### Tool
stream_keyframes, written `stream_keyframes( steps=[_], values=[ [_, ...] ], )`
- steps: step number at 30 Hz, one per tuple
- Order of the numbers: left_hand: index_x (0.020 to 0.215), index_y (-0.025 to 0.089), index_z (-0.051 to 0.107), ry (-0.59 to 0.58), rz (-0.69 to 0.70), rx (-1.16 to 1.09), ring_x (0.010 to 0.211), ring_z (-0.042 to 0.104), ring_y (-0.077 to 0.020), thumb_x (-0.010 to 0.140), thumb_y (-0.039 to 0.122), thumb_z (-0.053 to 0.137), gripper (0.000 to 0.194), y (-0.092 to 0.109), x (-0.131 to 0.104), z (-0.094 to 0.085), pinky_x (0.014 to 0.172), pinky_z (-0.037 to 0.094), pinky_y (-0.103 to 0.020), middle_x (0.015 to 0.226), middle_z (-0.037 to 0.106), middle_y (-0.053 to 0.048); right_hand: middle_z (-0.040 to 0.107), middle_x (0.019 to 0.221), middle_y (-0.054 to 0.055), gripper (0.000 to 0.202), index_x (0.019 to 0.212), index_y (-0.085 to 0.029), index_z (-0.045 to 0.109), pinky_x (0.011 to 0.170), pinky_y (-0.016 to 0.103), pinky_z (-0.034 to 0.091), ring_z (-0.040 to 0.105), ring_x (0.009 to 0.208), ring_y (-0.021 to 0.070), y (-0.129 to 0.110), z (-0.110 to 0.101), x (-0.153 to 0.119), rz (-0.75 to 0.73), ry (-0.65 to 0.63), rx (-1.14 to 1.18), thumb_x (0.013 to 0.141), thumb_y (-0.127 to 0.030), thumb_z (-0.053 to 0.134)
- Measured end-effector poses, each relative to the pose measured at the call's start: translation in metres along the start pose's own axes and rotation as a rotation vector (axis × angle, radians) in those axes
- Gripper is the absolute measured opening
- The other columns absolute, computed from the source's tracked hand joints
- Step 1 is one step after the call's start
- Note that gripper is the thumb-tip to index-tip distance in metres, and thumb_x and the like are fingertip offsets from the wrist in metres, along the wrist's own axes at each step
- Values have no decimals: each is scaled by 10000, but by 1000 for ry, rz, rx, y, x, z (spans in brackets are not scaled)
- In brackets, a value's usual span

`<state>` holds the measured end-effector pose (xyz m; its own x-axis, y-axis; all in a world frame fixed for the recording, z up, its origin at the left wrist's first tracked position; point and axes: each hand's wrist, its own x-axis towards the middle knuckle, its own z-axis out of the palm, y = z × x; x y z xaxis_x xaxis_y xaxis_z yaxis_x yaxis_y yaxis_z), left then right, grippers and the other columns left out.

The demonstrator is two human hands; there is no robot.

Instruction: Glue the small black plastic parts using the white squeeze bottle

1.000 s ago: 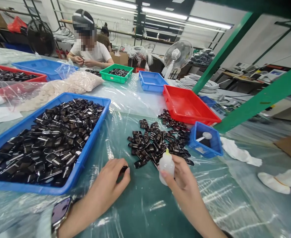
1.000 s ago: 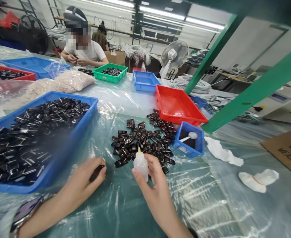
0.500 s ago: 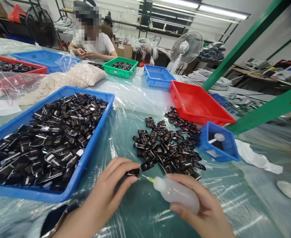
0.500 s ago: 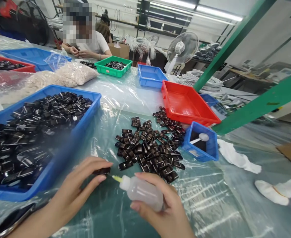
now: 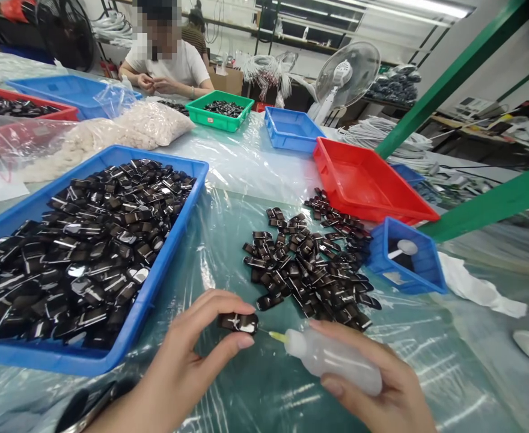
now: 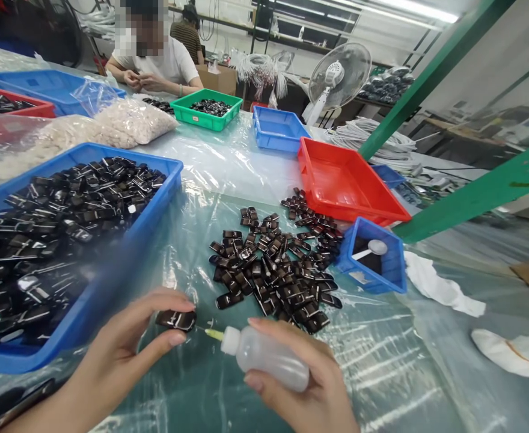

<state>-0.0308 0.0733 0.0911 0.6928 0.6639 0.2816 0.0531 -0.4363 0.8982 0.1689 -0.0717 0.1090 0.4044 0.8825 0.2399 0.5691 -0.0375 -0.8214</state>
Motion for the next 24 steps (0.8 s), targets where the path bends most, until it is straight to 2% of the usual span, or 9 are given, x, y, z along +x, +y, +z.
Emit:
stream_keyframes(
  steps=[8, 13, 17, 24],
  values=[
    [1108, 327, 579, -74, 19, -14, 1018, 603, -172, 930, 245, 605, 197, -2, 0, -2, 808, 521, -260, 1063, 646, 0, 785, 936, -55, 417, 1035, -481, 717, 628, 285, 607, 741, 744, 226, -3, 1, 1, 17, -8, 8, 674, -285, 788],
    [1116, 270, 587, -135, 87, -69, 948, 591, -167, 933, 227, 602, 189, -1, 0, 0, 812, 485, -271, 1016, 630, -17, 777, 888, -38, 344, 1031, -489, 716, 553, 312, 572, 714, 697, 238, -4, 4, 0, 16, 7, 36, 704, -395, 772],
    [1123, 254, 582, -155, 123, -56, 947, 572, -154, 921, 191, 619, 215, 0, -1, -1, 813, 460, -249, 1016, 616, -9, 767, 849, -41, 396, 1084, -522, 679, 501, 317, 553, 692, 629, 232, -6, 3, 2, -6, -69, 51, 724, -383, 768],
    [1108, 245, 574, -169, 111, -26, 946, 578, -145, 921, 181, 618, 202, 3, -3, -3, 798, 464, -233, 1013, 620, -3, 751, 821, -52, 429, 1130, -562, 633, 522, 305, 564, 680, 626, 211, -5, -3, 4, -5, -144, 56, 747, -413, 755]
  ],
)
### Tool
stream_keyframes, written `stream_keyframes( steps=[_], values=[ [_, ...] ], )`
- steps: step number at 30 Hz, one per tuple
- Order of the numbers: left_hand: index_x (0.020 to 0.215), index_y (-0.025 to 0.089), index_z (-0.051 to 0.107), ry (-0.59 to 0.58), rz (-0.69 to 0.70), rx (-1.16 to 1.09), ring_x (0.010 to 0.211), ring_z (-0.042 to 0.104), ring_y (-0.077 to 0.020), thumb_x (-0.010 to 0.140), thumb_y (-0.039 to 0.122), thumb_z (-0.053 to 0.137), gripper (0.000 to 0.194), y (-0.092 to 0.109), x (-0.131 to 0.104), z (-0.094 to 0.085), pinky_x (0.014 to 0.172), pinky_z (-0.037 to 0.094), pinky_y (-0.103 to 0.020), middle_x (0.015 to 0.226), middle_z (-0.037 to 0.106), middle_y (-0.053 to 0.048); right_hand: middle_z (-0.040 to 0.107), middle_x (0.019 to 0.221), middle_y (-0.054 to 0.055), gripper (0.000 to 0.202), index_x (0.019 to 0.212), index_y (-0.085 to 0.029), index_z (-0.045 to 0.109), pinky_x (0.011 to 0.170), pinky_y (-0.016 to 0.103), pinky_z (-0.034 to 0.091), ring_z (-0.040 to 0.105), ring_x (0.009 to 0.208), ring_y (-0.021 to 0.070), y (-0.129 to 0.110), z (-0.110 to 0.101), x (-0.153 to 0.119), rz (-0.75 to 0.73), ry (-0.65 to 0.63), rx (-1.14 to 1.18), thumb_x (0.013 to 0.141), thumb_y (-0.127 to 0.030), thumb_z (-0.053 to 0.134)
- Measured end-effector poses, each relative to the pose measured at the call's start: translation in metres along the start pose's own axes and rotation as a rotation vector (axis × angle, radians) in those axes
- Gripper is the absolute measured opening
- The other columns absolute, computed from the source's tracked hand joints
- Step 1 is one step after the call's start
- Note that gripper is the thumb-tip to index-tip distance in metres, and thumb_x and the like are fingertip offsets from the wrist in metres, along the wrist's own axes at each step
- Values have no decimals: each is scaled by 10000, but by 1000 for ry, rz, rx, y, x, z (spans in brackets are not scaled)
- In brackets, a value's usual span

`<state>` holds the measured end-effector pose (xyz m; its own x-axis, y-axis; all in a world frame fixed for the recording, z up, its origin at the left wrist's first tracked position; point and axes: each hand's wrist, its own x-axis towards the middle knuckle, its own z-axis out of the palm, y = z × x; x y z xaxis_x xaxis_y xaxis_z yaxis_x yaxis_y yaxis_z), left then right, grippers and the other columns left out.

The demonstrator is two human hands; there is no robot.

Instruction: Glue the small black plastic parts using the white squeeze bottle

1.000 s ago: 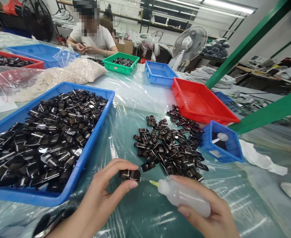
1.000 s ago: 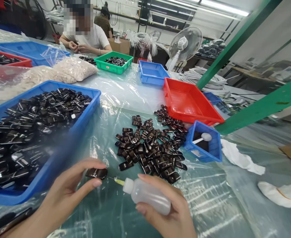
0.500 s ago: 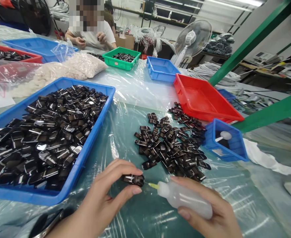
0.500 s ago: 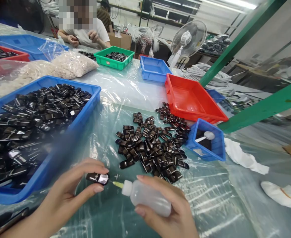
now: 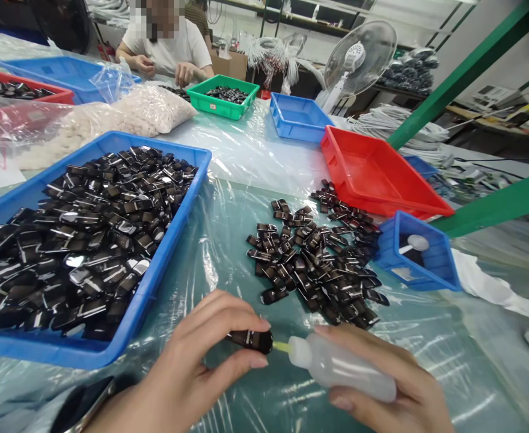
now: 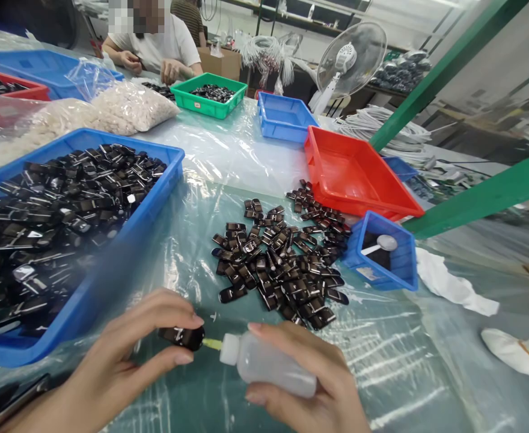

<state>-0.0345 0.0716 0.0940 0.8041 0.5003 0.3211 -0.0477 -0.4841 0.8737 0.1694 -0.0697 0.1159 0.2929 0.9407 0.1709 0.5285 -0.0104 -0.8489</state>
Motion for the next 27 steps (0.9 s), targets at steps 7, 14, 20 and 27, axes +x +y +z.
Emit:
stream_keyframes(
  steps=[7, 14, 20, 27],
  values=[
    [1094, 243, 585, -1, 15, -12, 931, 586, -150, 911, 192, 635, 197, 1, 0, -1, 795, 470, -238, 1004, 622, -9, 744, 778, -49, 408, 1124, -562, 635, 538, 301, 573, 683, 625, 206, 0, -2, 2, 0, -26, 2, 751, -444, 747],
    [1096, 238, 588, -3, 25, -11, 929, 589, -163, 915, 203, 629, 189, 2, 0, -1, 788, 481, -250, 1004, 628, -21, 731, 750, -64, 438, 1169, -558, 604, 518, 262, 560, 678, 588, 177, 2, -6, 2, -47, -79, -28, 770, -436, 736],
    [1106, 233, 572, -9, 29, -4, 942, 582, -142, 909, 192, 639, 212, 2, -3, 0, 808, 469, -226, 1016, 617, -6, 732, 770, -72, 460, 1207, -524, 589, 537, 237, 575, 688, 595, 161, 4, -4, 2, -96, -92, -41, 789, -392, 730],
    [1073, 250, 558, 1, -18, 27, 929, 594, -139, 914, 191, 627, 183, 4, -4, 1, 790, 485, -221, 1013, 615, 3, 742, 813, -66, 398, 1238, -527, 557, 517, 246, 577, 691, 594, 160, 5, 0, 0, -134, -62, -59, 852, -461, 633]
  ],
)
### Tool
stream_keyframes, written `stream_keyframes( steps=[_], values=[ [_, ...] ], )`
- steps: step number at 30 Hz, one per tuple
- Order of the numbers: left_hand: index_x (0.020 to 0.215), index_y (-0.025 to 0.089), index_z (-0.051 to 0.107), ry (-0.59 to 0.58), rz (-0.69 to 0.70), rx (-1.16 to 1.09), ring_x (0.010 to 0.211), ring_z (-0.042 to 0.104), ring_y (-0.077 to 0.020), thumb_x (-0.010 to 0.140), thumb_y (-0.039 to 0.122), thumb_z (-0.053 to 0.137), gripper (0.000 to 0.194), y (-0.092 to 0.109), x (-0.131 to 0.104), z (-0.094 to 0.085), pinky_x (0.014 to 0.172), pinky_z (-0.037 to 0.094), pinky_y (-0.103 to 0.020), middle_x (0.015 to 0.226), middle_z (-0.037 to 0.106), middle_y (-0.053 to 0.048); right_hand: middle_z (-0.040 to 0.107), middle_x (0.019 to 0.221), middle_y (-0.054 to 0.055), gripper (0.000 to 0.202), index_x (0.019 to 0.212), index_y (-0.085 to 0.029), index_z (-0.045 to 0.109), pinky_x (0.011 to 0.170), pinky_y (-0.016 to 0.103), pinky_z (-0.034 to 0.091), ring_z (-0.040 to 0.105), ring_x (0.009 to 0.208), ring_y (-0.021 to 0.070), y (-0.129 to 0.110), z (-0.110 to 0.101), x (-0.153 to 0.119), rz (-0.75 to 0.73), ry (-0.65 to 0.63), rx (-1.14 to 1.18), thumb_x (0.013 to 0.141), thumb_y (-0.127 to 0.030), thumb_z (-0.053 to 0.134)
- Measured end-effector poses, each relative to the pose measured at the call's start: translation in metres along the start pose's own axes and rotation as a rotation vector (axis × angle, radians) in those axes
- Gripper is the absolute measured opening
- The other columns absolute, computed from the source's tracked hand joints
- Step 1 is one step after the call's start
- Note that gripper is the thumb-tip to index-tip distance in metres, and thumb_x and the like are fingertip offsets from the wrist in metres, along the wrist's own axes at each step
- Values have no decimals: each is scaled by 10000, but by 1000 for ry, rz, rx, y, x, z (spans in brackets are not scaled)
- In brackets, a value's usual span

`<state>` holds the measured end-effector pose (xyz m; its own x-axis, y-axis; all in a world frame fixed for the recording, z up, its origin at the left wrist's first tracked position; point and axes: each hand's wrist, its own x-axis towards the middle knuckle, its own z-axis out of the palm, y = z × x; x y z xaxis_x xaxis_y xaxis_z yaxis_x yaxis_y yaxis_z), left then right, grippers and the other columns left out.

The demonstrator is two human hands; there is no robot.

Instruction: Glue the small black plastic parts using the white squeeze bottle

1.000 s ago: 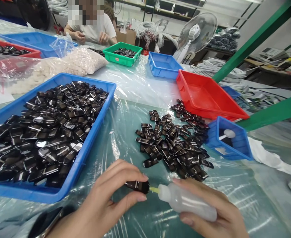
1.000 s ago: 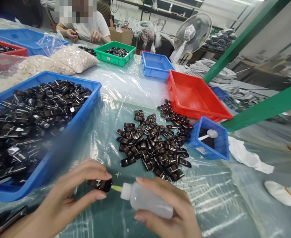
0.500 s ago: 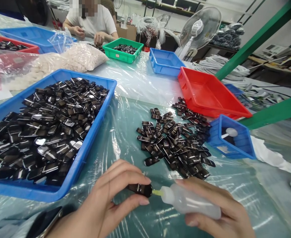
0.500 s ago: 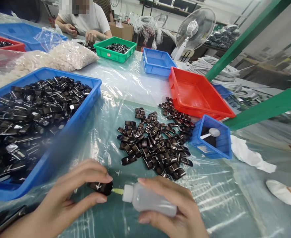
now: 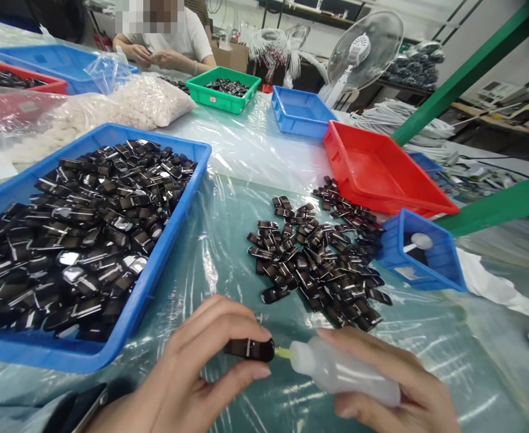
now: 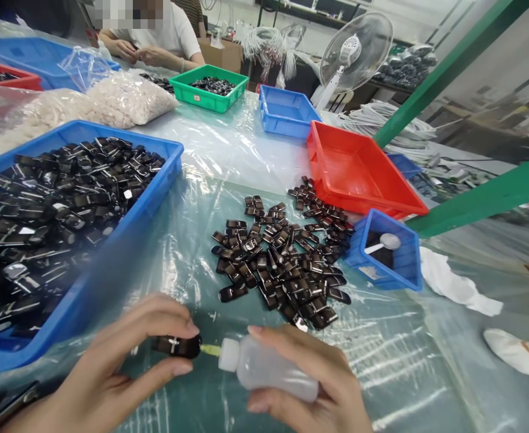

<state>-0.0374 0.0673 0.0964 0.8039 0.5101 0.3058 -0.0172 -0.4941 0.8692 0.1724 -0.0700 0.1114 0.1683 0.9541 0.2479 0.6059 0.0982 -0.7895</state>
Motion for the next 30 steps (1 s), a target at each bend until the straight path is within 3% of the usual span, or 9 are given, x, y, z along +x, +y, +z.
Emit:
stream_keyframes(
  steps=[4, 8, 13, 16, 25, 30],
  values=[
    [1049, 280, 538, -7, -82, 3, 897, 638, -137, 924, 191, 594, 163, 0, -1, 3, 762, 517, -201, 984, 646, 26, 737, 835, -69, 438, 1241, -542, 537, 561, 240, 586, 708, 692, 169, -1, -2, -1, 52, -42, -61, 826, -474, 661],
    [1160, 333, 503, -74, -229, 27, 795, 670, -142, 935, 286, 569, 239, 0, -4, 5, 656, 550, -181, 993, 679, 41, 729, 847, -44, 435, 1244, -501, 553, 537, 240, 581, 707, 709, 179, 0, -2, 0, -5, -17, -102, 825, -463, 667],
    [1231, 340, 516, -110, -202, 112, 971, 631, -175, 991, 291, 431, 259, 4, -3, 1, 804, 534, -226, 1080, 615, 6, 717, 940, -26, 446, 1237, -472, 565, 591, 249, 593, 705, 781, 189, 4, -5, -7, 11, -13, -155, 808, -469, 684],
    [1308, 338, 471, -154, -175, 106, 974, 609, -154, 1013, 242, 353, 332, 4, -1, -3, 786, 521, -195, 1136, 551, -12, 704, 961, -20, 457, 1256, -463, 551, 595, 243, 589, 700, 795, 186, 4, -6, -9, 5, -25, -169, 819, -444, 683],
    [1303, 324, 441, -134, -52, 146, 1066, 548, -151, 1023, 279, 389, 289, -7, -4, -1, 834, 481, -182, 1175, 494, -30, 691, 896, -27, 390, 1232, -380, 587, 572, 209, 546, 676, 705, 131, 1, -10, 3, -109, -26, -158, 851, -431, 655],
    [1270, 309, 461, -144, -65, 148, 1058, 554, -140, 1029, 279, 372, 258, -5, -3, -1, 818, 473, -168, 1162, 503, -29, 680, 841, -41, 345, 1186, -360, 621, 568, 191, 539, 660, 671, 110, 0, -10, 4, -117, -17, -129, 849, -418, 662]
  ],
)
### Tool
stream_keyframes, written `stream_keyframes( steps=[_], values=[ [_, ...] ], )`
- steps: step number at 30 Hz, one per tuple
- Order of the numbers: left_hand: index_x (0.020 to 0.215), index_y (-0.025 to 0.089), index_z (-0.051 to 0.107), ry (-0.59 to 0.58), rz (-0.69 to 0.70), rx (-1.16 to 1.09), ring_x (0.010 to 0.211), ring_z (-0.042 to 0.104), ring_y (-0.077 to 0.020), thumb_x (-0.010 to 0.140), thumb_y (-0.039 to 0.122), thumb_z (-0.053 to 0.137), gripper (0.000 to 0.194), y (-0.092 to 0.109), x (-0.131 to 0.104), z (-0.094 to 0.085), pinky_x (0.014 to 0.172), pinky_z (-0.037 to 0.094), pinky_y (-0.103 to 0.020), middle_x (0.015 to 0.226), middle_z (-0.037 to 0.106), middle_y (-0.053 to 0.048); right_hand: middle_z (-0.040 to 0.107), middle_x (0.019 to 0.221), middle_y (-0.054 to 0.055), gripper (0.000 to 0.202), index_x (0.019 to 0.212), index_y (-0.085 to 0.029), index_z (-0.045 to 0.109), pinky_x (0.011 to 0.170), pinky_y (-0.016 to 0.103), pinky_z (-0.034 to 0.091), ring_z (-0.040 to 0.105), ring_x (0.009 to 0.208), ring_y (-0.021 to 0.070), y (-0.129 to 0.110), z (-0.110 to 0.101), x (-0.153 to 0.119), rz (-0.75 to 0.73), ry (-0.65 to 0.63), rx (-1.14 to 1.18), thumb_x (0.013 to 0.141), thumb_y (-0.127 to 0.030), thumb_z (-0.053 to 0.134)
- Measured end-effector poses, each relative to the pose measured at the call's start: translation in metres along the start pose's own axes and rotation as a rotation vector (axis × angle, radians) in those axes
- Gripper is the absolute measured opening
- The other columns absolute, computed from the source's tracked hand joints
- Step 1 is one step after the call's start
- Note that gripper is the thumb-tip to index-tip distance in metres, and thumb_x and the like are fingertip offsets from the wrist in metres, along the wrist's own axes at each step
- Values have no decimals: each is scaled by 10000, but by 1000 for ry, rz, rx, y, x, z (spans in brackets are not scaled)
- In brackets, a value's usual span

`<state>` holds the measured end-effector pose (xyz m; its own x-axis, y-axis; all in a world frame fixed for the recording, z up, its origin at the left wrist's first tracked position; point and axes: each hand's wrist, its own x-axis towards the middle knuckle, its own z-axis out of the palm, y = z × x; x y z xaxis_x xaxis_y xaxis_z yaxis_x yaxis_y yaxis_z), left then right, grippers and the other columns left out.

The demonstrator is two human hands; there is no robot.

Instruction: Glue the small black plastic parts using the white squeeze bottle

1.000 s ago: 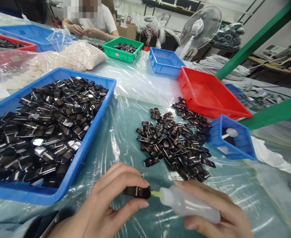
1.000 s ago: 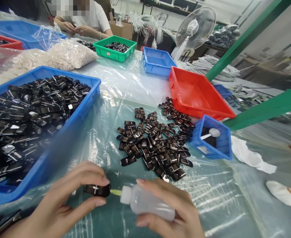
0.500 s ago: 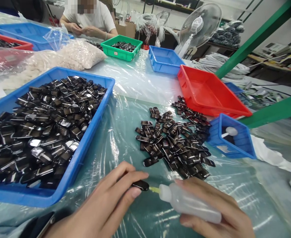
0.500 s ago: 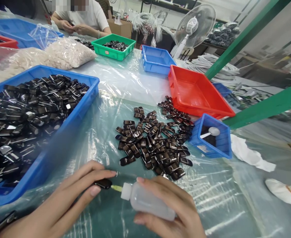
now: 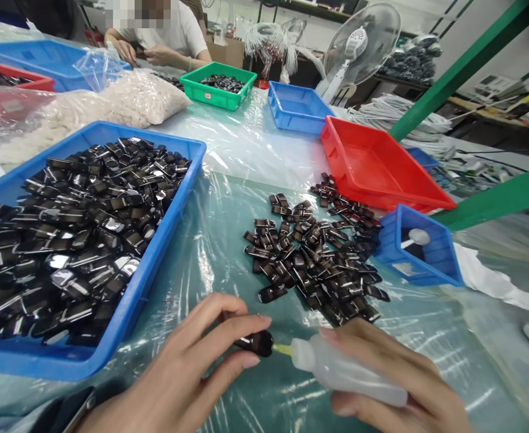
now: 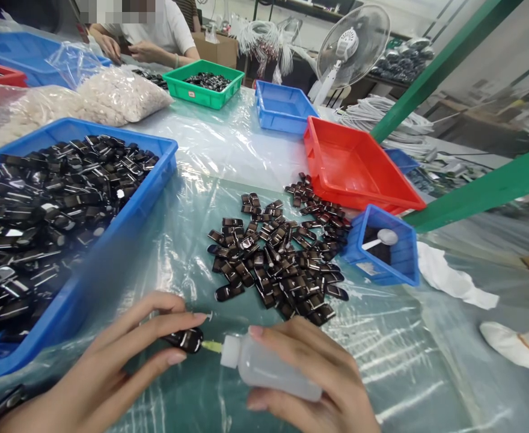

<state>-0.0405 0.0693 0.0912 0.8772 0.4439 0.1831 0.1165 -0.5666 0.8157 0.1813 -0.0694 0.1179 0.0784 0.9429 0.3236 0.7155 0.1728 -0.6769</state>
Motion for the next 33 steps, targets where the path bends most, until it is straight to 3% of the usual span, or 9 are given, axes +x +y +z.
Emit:
stream_keyframes(
  steps=[12, 19, 23, 25, 27, 31, 33],
  values=[
    [1223, 287, 530, 62, 15, 1, 957, 593, -164, 994, 250, 459, 242, 5, 2, -2, 770, 502, -200, 1105, 564, -40, 716, 814, -28, 396, 1223, -441, 602, 490, 238, 537, 678, 636, 164, 0, 3, -2, 63, 21, -5, 835, -413, 676],
    [1246, 299, 531, 48, 19, -10, 985, 571, -160, 996, 219, 444, 276, 2, 0, 0, 802, 479, -195, 1117, 546, -37, 729, 859, -43, 406, 1196, -473, 610, 532, 232, 558, 686, 673, 164, 0, 0, -2, 126, -18, 37, 801, -449, 701],
    [1247, 365, 516, 151, -103, -39, 1063, 550, -161, 998, 236, 442, 290, 2, 2, -2, 851, 469, -209, 1162, 528, -7, 746, 963, -39, 447, 1213, -472, 603, 541, 209, 585, 728, 751, 178, 8, -2, -9, 223, 30, 20, 793, -382, 726],
    [1225, 381, 522, 232, -188, -65, 1086, 542, -169, 1000, 257, 436, 271, 2, 4, -3, 854, 469, -228, 1160, 536, 6, 736, 1093, -22, 492, 1274, -440, 562, 636, 202, 606, 737, 862, 182, 12, -1, -10, 273, 65, 38, 822, -306, 703],
    [1196, 366, 543, 277, -245, -94, 1090, 540, -179, 999, 272, 433, 245, 2, 6, -3, 860, 469, -252, 1144, 555, 6, 722, 1150, 5, 440, 1275, -384, 561, 736, 211, 600, 721, 953, 183, 13, 4, -8, 306, 108, 104, 862, -265, 654],
    [1171, 325, 577, 285, -278, -170, 1100, 543, -201, 995, 290, 431, 231, 2, 8, 1, 867, 481, -295, 1142, 581, -11, 726, 1093, 15, 208, 1108, -316, 583, 777, 194, 575, 699, 966, 147, 9, 25, 3, 352, 211, 272, 903, -284, 596],
    [1180, 315, 576, 272, -267, -188, 1101, 543, -204, 994, 282, 433, 237, 2, 8, 3, 877, 480, -308, 1146, 583, -20, 695, 1157, 17, 227, 1122, -320, 535, 805, 216, 565, 668, 1033, 144, 9, 36, 7, 372, 183, 285, 908, -269, 590]
  ],
)
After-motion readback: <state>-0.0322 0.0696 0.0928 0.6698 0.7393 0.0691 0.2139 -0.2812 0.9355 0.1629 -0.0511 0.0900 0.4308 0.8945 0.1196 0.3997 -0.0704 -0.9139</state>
